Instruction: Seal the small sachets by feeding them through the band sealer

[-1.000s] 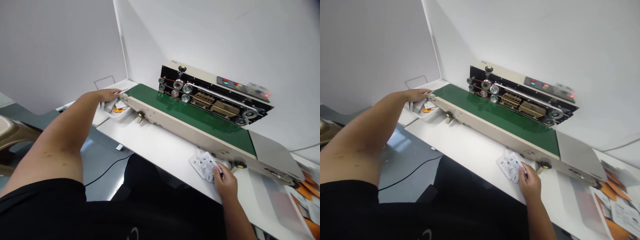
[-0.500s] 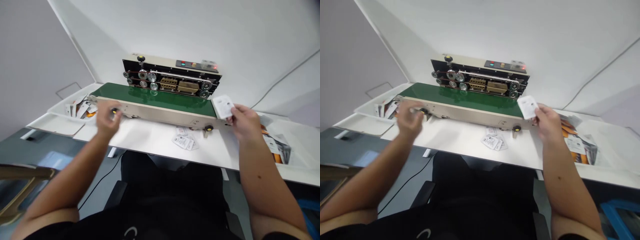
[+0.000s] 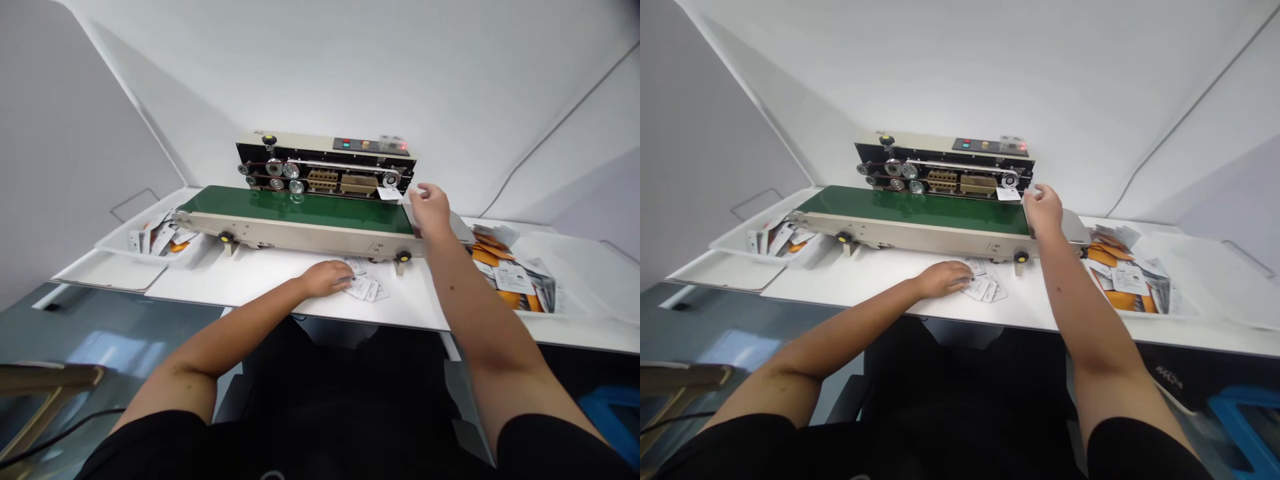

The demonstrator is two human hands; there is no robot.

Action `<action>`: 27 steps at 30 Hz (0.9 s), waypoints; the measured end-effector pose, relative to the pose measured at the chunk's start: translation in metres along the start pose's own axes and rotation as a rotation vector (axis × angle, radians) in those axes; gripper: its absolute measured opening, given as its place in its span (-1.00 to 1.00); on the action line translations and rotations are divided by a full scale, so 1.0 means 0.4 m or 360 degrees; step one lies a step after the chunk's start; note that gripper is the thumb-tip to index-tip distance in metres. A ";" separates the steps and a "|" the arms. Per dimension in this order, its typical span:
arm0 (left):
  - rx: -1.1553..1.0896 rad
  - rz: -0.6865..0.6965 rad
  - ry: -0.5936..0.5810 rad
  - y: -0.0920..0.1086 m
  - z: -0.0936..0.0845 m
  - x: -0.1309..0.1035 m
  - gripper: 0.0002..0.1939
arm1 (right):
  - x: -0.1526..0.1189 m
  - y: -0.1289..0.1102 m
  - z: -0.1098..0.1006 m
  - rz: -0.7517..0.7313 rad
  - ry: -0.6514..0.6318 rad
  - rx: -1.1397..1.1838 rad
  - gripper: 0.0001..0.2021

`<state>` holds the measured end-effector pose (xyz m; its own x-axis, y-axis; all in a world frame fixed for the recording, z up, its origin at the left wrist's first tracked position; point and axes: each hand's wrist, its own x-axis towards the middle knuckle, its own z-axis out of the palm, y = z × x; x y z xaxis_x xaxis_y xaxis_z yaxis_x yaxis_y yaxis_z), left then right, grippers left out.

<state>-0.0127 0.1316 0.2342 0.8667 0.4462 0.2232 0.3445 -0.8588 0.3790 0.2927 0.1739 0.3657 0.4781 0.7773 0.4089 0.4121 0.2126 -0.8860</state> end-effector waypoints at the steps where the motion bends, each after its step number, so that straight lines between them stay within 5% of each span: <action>1: 0.0013 -0.0044 0.0034 -0.003 0.010 0.010 -0.66 | -0.053 0.004 -0.009 -0.0179 0.0119 -0.0084 -0.80; 3: 0.0035 -0.0154 0.0110 -0.007 0.032 0.029 -0.60 | -0.185 0.021 -0.019 -0.0318 0.0107 -0.0156 -0.72; 7: 0.0113 -0.0326 0.0141 -0.015 0.070 0.048 -0.40 | -0.443 0.099 -0.010 -0.0445 -0.0700 -0.0491 -0.66; 10: 0.0195 -0.0283 0.0106 -0.023 0.077 0.042 -0.39 | -0.540 0.168 -0.001 -0.0609 -0.0977 -0.0905 -0.57; 14: 0.0326 -0.0139 0.0225 -0.033 0.066 0.024 -0.60 | -0.562 0.217 0.003 -0.0594 -0.1004 -0.1127 -0.54; 19: 0.0462 -0.0003 0.0838 -0.023 0.042 -0.012 -0.64 | -0.556 0.212 0.001 -0.0505 -0.0837 -0.0992 -0.57; 22: 0.0625 0.0134 0.1024 -0.003 0.031 -0.037 -0.69 | -0.553 0.197 0.001 -0.0309 -0.0798 -0.0474 -0.52; 27: 0.0773 0.0596 0.0900 0.023 0.032 -0.044 -0.66 | -0.536 0.158 0.013 0.0299 -0.0868 0.0483 -0.32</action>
<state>-0.0203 0.1126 0.2224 0.6874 0.0570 0.7240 0.2989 -0.9308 -0.2105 0.2122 0.0236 0.2208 0.0252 0.9896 0.1417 0.0844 0.1392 -0.9867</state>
